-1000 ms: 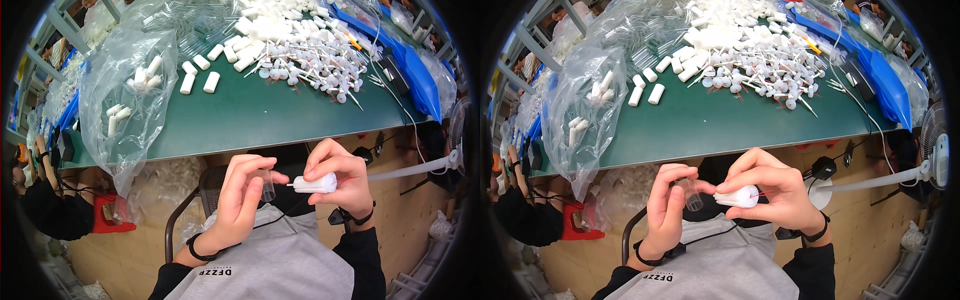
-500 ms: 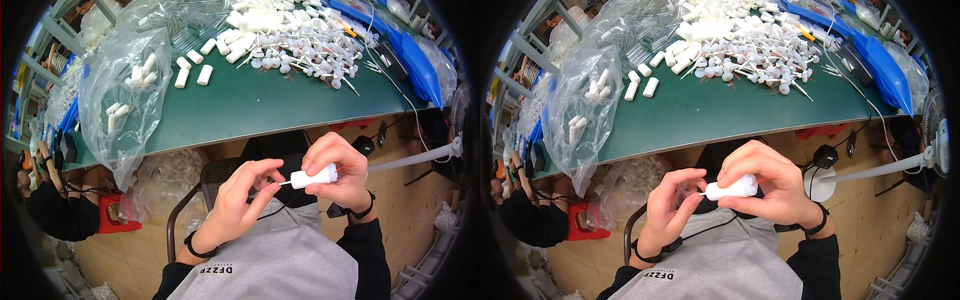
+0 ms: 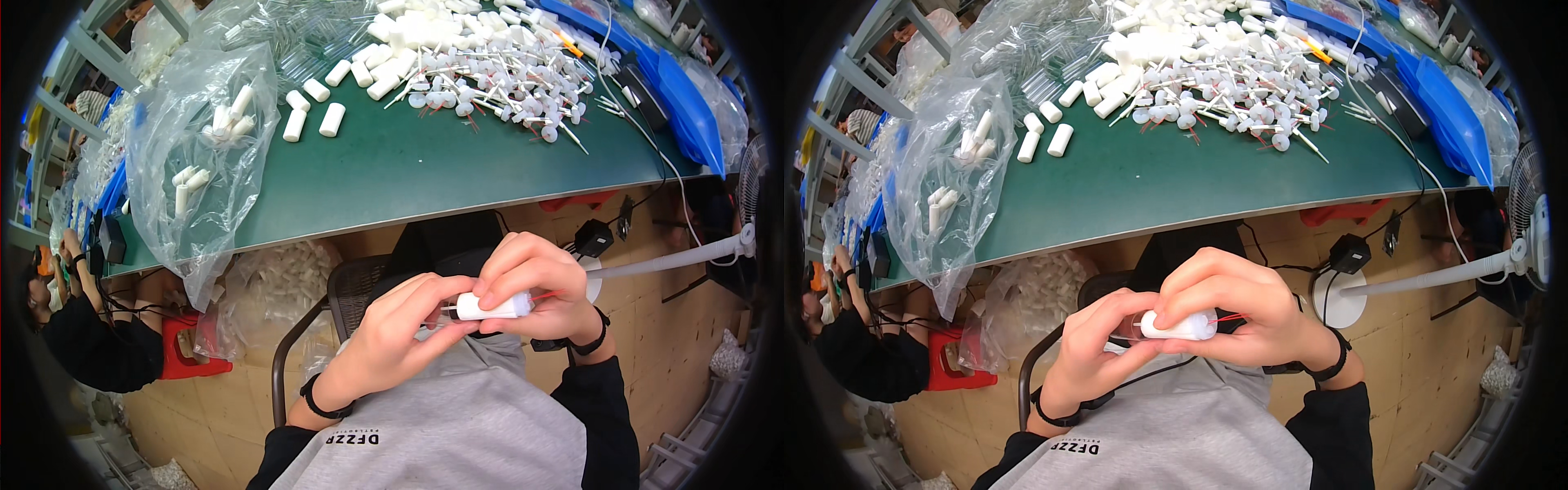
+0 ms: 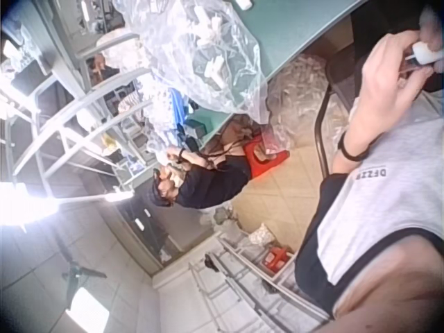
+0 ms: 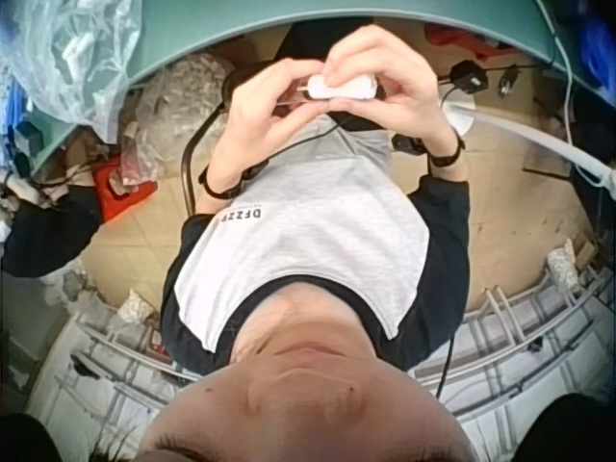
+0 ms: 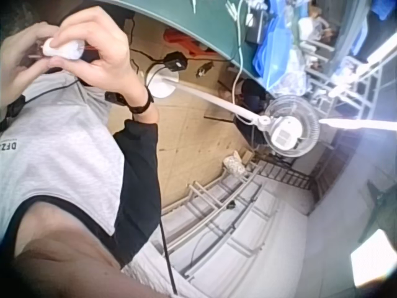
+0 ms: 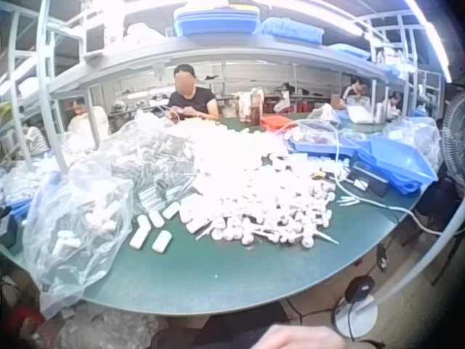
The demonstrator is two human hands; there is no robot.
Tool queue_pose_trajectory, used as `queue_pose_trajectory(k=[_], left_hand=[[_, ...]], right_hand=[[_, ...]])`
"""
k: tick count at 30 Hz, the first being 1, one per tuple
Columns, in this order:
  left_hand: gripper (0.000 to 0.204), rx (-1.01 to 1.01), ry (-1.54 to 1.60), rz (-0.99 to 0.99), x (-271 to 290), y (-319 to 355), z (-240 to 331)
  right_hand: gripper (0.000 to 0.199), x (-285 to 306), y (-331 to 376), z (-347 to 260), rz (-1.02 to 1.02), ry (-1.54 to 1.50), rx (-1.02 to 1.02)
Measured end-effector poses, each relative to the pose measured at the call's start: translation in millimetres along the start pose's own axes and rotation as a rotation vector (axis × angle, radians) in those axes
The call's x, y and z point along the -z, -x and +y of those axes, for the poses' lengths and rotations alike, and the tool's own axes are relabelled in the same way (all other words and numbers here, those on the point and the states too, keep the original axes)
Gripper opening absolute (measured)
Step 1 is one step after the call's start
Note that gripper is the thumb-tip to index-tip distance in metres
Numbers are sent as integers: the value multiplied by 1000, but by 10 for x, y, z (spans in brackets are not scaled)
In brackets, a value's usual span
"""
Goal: Assembling small plastic components at an industrial workstation.
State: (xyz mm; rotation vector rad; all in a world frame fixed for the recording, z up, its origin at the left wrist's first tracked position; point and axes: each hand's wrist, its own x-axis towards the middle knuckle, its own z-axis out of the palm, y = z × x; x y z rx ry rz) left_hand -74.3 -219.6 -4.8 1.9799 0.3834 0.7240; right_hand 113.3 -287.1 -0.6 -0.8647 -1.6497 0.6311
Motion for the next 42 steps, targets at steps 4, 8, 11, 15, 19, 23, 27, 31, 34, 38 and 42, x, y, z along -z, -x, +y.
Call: queue_pose_trajectory(k=[4, 8, 11, 15, 19, 23, 27, 31, 34, 38, 42], left_hand=[[30, 3, -102, -49, -9, -36, -8], [24, -33, -296, -49, -87, -42, -103], [24, 53, -198, -63, -127, -29, -205], [23, 90, 26, -95, -123, -20, -261], [23, 182, 44, -96, -76, -75, -160], [26, 290, 130, -155, -37, -79, -84], [21, 280, 473, -70, -75, 6, -258], [29, 465, 752, -120, -4, -8, -217], [32, 496, 789, -100, -36, -4, -183], [36, 473, 881, -103, -93, -32, -172], [38, 448, 1196, -280, -74, -41, -287]], right_hand=[[24, -25, 2, 38, -47, 34, -24], [21, -72, -2, 84, -33, 99, -78], [24, -145, 37, 137, 6, 86, -95], [23, -139, 36, 162, -35, -48, -155], [22, -169, 49, 186, 17, -102, -262], [21, -171, 88, 287, -32, -141, -305], [31, -188, 53, 282, -4, -110, -259], [40, -187, 73, 329, 78, -211, -179], [35, -224, 92, 305, 121, -232, -187], [31, -217, 95, 291, 153, -196, -214], [30, -222, 102, 275, 155, -229, -262]])
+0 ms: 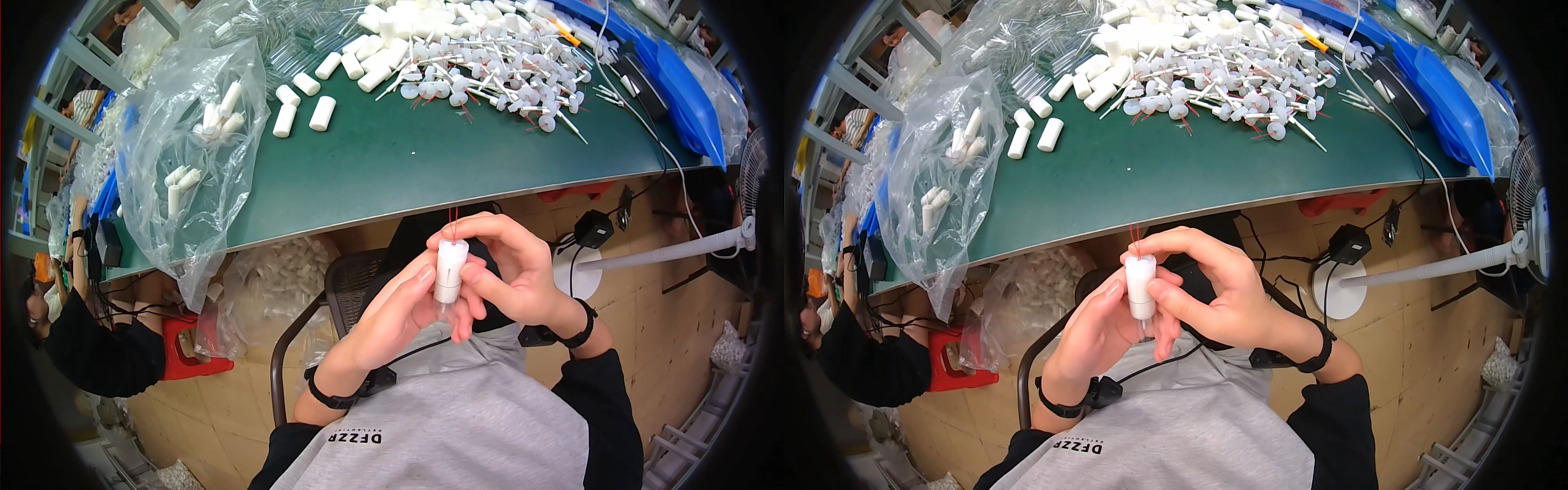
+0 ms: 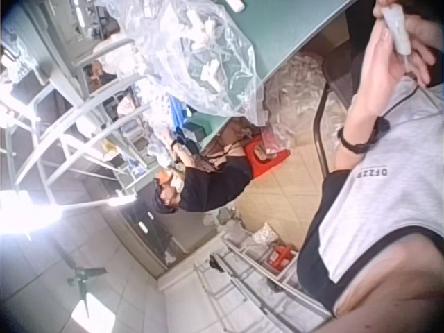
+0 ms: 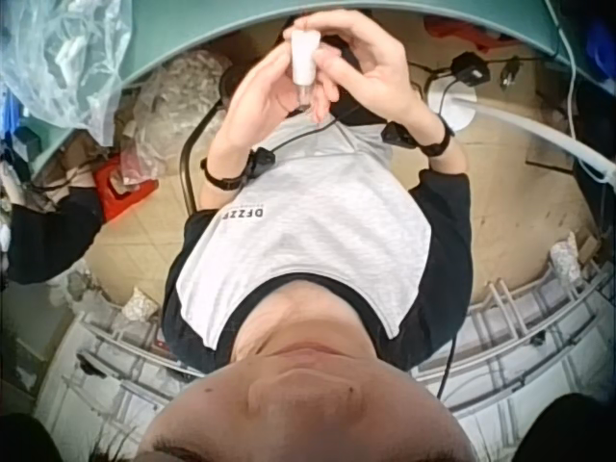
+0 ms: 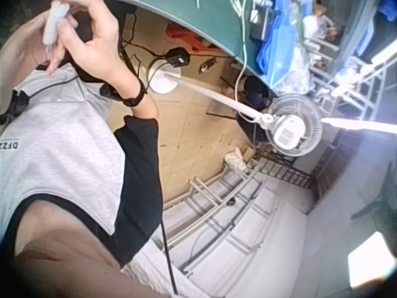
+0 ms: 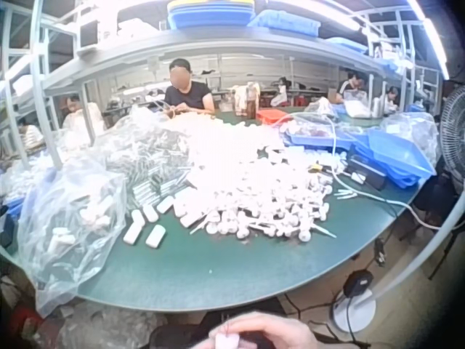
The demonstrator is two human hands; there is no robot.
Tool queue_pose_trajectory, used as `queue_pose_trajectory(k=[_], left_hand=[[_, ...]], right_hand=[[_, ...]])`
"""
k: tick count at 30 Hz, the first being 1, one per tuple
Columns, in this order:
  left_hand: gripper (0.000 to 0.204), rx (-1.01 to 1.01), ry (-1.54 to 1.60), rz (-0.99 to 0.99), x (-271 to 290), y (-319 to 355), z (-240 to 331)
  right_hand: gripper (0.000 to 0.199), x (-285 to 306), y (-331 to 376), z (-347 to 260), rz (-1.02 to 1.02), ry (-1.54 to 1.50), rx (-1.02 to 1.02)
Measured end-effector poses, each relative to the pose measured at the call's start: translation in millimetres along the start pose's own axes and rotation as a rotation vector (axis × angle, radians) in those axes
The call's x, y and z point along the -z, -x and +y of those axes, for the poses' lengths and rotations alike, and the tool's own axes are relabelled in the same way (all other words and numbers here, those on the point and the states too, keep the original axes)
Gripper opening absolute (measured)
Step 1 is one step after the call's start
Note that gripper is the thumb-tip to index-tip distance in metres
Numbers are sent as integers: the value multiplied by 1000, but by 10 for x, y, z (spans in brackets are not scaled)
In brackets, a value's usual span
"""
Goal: Assembling small plastic components at an industrial workstation.
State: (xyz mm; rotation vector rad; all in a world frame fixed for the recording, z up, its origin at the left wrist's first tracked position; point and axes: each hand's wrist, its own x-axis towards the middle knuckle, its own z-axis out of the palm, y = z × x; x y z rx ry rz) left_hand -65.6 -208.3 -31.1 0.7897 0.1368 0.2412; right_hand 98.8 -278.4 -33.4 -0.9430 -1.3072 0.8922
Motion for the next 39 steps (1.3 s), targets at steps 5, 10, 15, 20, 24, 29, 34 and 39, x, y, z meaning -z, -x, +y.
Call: queue_pose_trajectory(k=[5, 10, 15, 20, 24, 29, 34, 39], left_hand=[[40, -23, -8, 84, -103, -35, -47], [38, -8, 27, 56, -49, -29, -58], [38, -51, 90, 9, -21, -36, -97], [36, -43, 25, 33, -21, -33, -115], [34, -49, -5, 75, -36, -12, -132], [33, -62, -70, 91, -32, 6, -130], [33, -73, -144, 148, -9, 46, -141], [35, -82, -211, 247, -21, 76, -145]], right_hand=[[31, 23, -33, 19, -10, 14, 25], [31, 22, -14, 32, 20, -59, 20], [28, 41, -14, 51, 17, -69, 27], [25, 18, -25, 56, 65, 17, 63], [23, 11, -27, 37, 97, 178, 119], [23, -16, -28, 37, 125, 289, 183], [23, -38, -46, 7, 100, 444, 268], [23, -82, -29, -7, 68, 531, 321]])
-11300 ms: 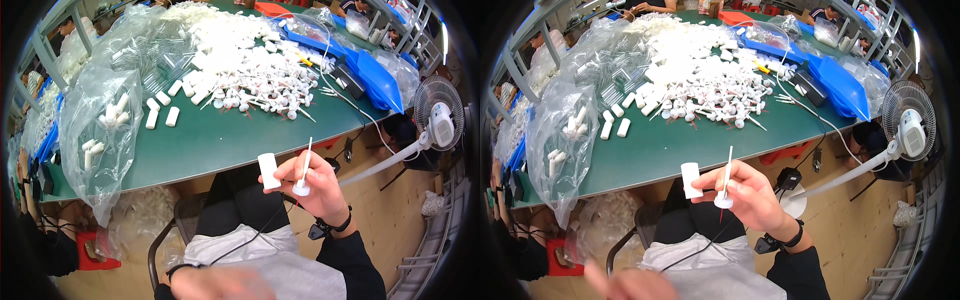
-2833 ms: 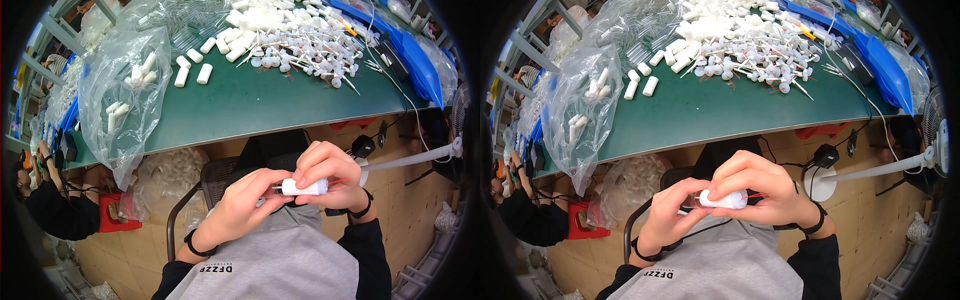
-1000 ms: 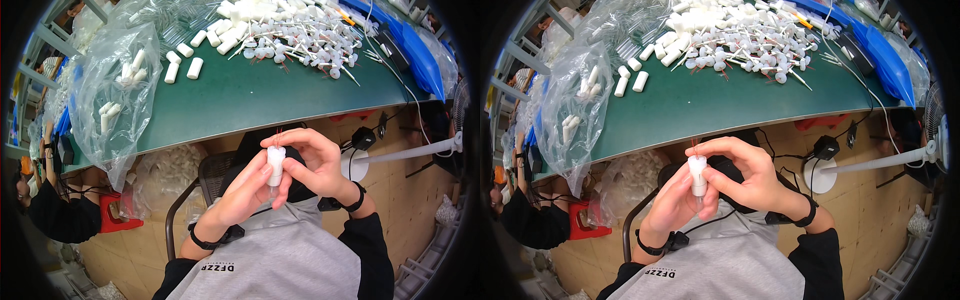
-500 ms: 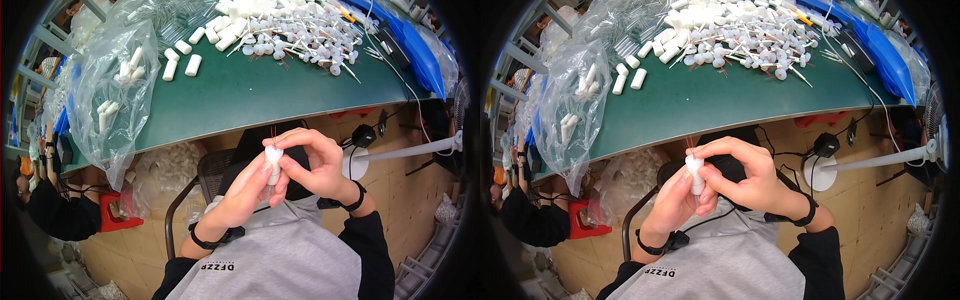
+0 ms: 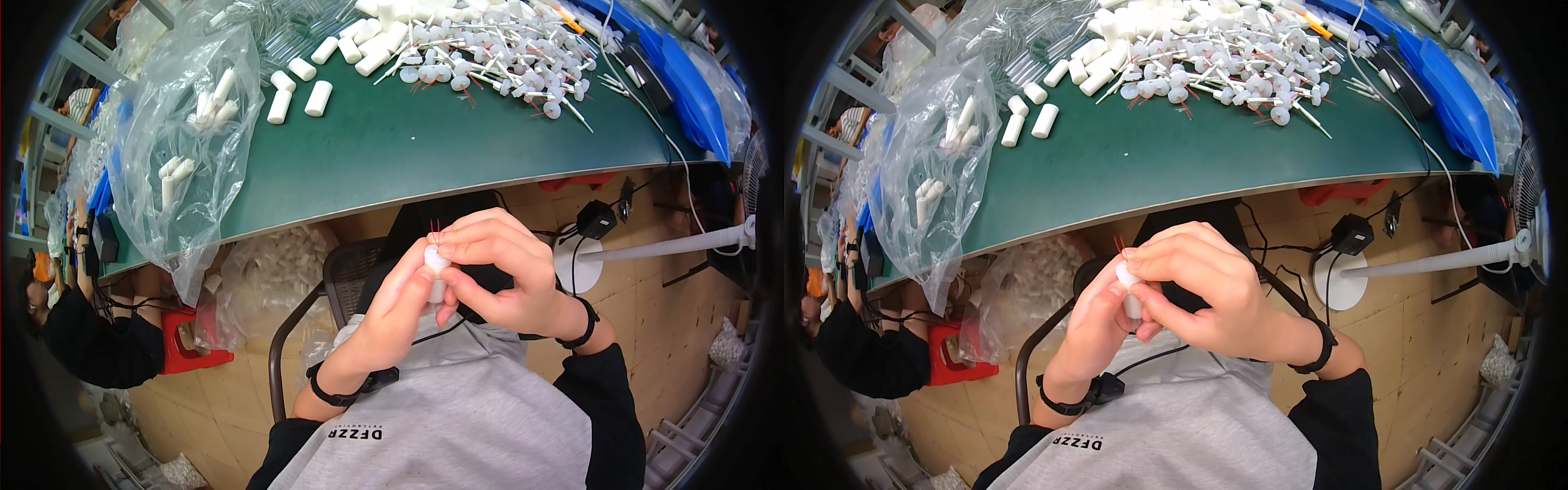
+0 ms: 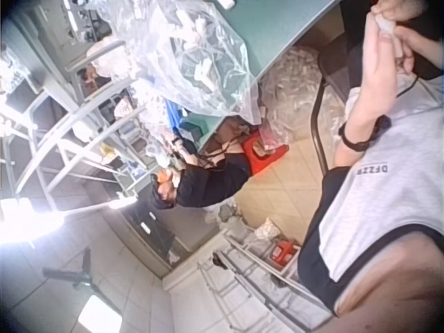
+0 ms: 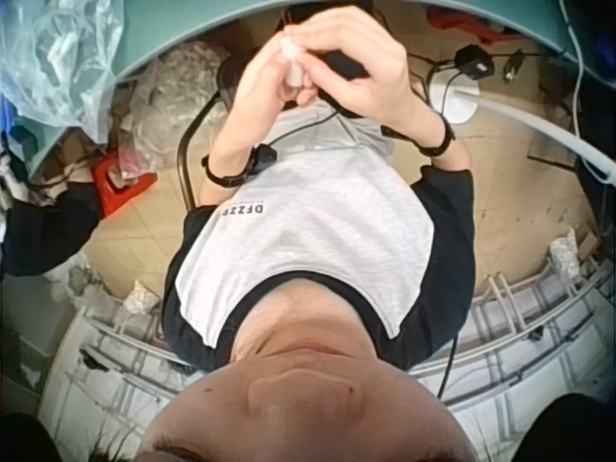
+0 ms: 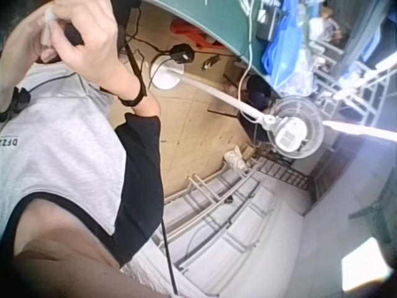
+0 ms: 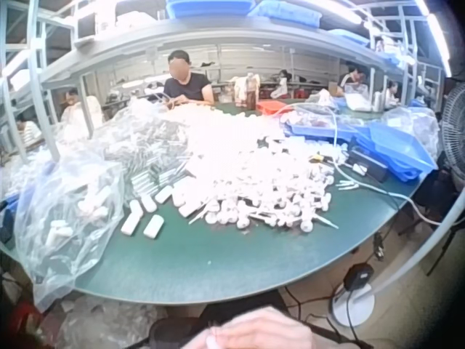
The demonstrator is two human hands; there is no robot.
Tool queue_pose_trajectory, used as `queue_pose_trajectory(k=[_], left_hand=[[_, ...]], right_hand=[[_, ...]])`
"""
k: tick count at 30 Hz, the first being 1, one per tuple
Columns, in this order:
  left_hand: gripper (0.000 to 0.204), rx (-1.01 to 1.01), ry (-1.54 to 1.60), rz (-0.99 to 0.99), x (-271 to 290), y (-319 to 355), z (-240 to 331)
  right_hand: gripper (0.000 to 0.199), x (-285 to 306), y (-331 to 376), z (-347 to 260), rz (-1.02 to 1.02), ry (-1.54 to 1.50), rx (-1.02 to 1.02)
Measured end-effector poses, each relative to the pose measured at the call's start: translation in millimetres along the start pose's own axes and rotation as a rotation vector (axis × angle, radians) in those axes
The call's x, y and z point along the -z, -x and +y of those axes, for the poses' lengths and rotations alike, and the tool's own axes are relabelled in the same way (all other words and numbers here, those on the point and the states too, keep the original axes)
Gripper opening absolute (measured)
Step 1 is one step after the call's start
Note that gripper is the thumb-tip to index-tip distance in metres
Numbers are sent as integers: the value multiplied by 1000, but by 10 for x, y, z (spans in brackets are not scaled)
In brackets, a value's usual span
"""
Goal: Assembling small plastic components at an industrial workstation.
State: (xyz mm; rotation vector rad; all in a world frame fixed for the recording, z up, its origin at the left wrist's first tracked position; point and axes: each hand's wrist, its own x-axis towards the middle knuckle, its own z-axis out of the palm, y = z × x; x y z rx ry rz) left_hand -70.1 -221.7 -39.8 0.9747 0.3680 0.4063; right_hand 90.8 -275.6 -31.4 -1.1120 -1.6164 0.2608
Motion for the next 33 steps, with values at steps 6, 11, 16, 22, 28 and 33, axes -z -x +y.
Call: queue_pose_trajectory(k=[6, 11, 16, 22, 28, 33], left_hand=[[41, 69, -6, 27, 6, -10, 80], [38, 23, -67, 56, 18, -11, 50], [44, 28, -58, 92, 26, -20, 75], [36, 5, 154, 67, 20, -24, 73], [32, 24, 86, -5, 68, -43, 66], [34, 4, 158, -56, 78, -19, 67]], right_hand=[[25, 8, -5, -27, -20, 37, 13], [26, -20, -8, -51, -21, 37, 9], [25, -89, 21, -53, 17, 56, 7], [24, -93, 43, -36, 23, 65, 0], [25, -86, 37, -28, 31, 152, 30], [29, -81, 19, -18, 42, 235, 96]])
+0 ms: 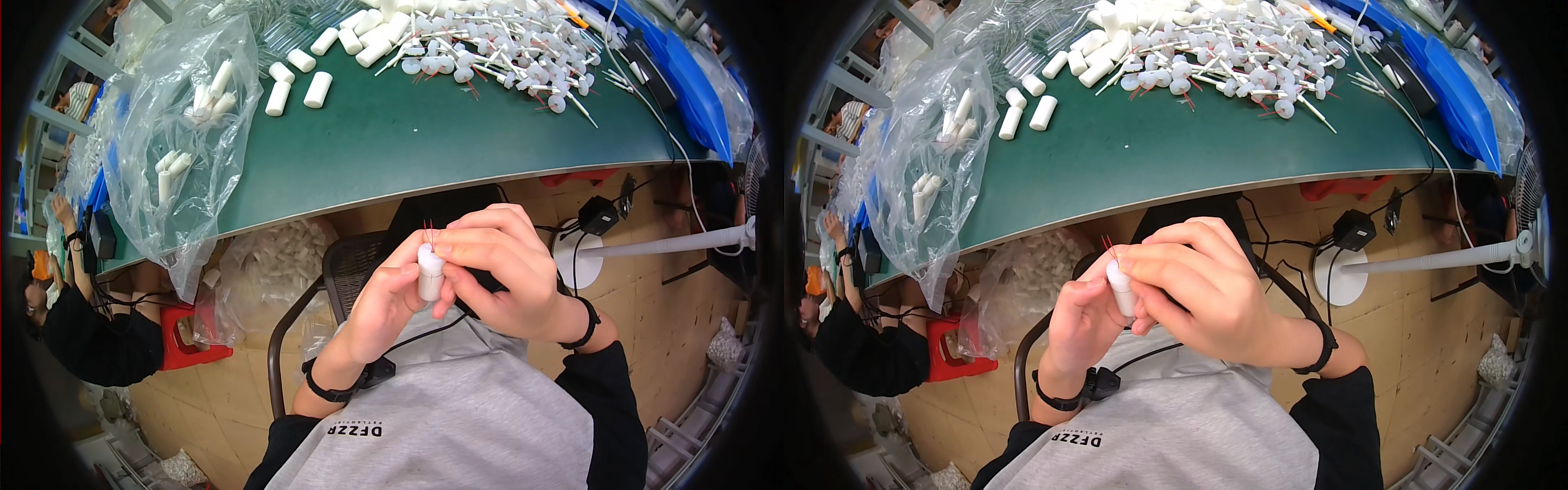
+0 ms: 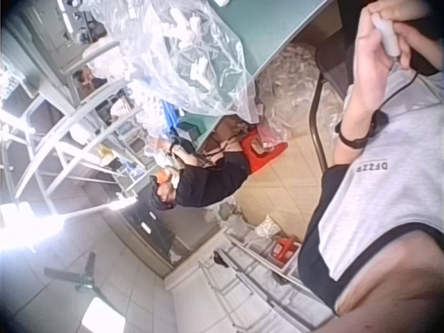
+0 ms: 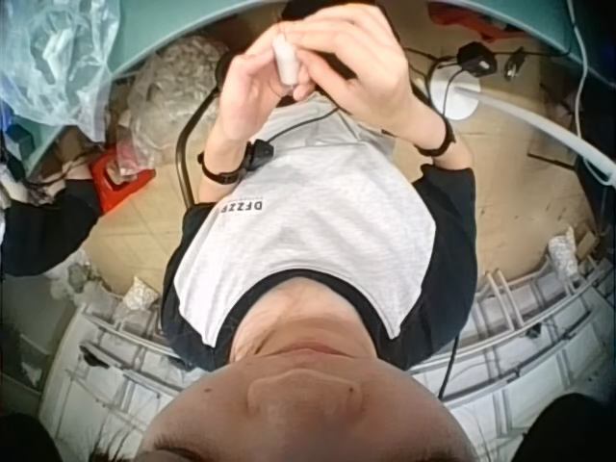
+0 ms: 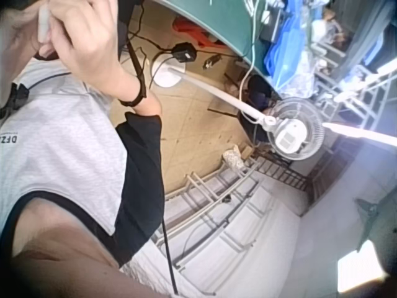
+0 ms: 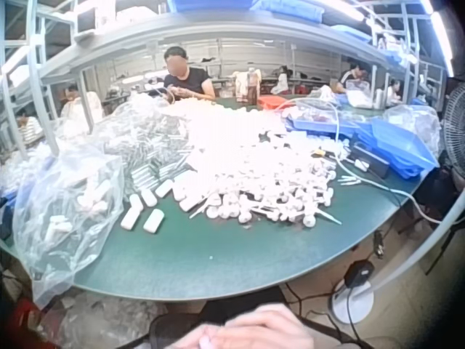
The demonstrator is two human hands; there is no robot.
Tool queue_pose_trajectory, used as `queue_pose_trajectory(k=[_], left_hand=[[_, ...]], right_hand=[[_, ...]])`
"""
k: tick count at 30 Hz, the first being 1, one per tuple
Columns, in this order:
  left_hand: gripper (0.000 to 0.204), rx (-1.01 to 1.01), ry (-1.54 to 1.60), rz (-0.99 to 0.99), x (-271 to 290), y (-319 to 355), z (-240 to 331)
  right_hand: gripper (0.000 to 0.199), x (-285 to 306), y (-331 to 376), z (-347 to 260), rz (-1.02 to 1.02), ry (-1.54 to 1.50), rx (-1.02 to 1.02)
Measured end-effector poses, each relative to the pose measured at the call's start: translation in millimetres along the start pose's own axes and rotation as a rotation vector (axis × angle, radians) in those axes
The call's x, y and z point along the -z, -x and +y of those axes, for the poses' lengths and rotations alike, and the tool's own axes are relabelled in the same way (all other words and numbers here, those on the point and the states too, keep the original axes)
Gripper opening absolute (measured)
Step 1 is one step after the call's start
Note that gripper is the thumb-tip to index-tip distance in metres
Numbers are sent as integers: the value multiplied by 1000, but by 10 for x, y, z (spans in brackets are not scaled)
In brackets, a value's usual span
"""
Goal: Assembling small plastic components at an industrial workstation.
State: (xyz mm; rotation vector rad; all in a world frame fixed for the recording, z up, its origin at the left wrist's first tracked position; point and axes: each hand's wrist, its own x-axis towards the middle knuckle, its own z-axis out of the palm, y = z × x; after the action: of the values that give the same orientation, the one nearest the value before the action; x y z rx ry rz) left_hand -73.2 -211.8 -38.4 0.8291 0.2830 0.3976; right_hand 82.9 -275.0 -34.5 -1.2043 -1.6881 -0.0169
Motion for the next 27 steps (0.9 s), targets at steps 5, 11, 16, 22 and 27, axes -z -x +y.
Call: queue_pose_trajectory(k=[5, 11, 16, 22, 27], left_hand=[[36, 15, -41, 15, 16, -24, 12], [37, 14, -99, 53, 21, -15, -10], [36, 2, -138, 92, 18, -5, -24], [34, 8, -240, 88, 69, 10, -37], [31, 8, -31, 196, -36, -13, 20]], right_hand=[[30, 48, -11, 19, -16, -30, 3], [29, 47, -24, 24, -30, 28, 55], [29, 25, 9, 44, -34, 142, 122], [30, -6, 25, 34, -68, 133, 137], [26, -35, 16, -24, -96, 24, 41]])
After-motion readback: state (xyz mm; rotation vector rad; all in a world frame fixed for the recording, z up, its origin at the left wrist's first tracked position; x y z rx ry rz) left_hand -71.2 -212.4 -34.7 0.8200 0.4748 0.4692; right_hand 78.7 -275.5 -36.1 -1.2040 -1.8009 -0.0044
